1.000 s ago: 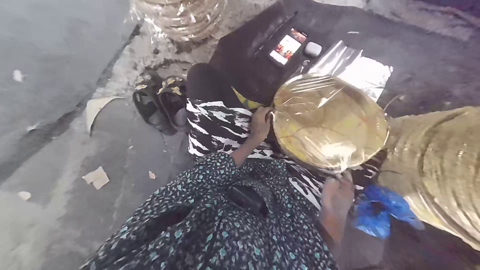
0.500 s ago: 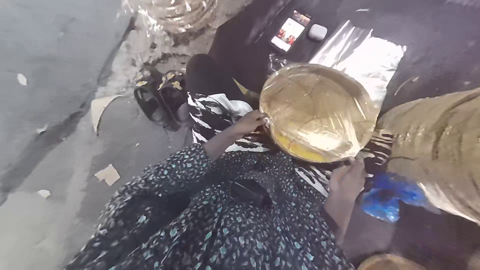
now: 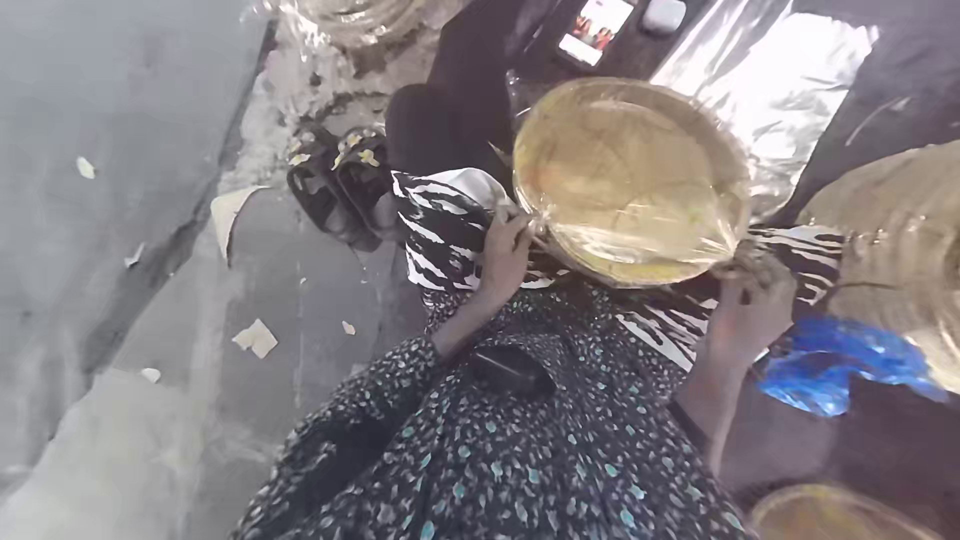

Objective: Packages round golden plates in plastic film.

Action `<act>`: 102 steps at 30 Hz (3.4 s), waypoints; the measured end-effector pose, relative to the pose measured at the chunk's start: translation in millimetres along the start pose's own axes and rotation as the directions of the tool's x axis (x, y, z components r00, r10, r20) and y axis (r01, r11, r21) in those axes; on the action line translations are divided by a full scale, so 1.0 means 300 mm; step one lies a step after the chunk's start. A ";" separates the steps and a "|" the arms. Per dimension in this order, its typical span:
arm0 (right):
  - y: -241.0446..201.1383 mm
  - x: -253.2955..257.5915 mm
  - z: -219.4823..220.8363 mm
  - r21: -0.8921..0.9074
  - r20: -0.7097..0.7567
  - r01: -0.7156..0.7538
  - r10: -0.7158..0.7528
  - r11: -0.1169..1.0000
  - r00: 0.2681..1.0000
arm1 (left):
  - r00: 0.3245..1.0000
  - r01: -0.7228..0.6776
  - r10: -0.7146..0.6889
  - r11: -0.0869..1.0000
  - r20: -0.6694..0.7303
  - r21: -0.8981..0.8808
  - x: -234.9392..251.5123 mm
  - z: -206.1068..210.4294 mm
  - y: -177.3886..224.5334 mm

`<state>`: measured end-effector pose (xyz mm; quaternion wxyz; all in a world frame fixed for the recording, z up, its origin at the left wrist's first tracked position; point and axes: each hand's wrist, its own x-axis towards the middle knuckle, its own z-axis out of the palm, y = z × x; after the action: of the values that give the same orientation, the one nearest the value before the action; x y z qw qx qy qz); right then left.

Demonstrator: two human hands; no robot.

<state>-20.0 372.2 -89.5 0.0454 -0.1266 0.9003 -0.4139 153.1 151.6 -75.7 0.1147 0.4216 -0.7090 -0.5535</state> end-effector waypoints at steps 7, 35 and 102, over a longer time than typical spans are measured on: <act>-0.312 -0.107 0.148 0.133 0.351 0.415 -0.434 0.900 0.830 | 0.998 -0.008 0.005 0.999 -0.062 -0.035 0.009 0.017 -0.023; -0.321 -0.127 0.396 0.046 0.345 0.496 -0.480 0.867 0.807 | 0.914 0.310 -0.245 0.936 0.324 -0.168 0.011 -0.019 0.008; -0.305 -0.119 0.420 0.223 0.246 0.378 -0.427 0.899 0.870 | 0.976 0.200 -0.218 0.923 -0.019 -0.327 -0.019 0.120 -0.003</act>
<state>55.3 232.1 -103.3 0.0993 -0.3668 0.7995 -0.4652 134.2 180.4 -87.7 0.1420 0.4854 -0.5561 -0.6596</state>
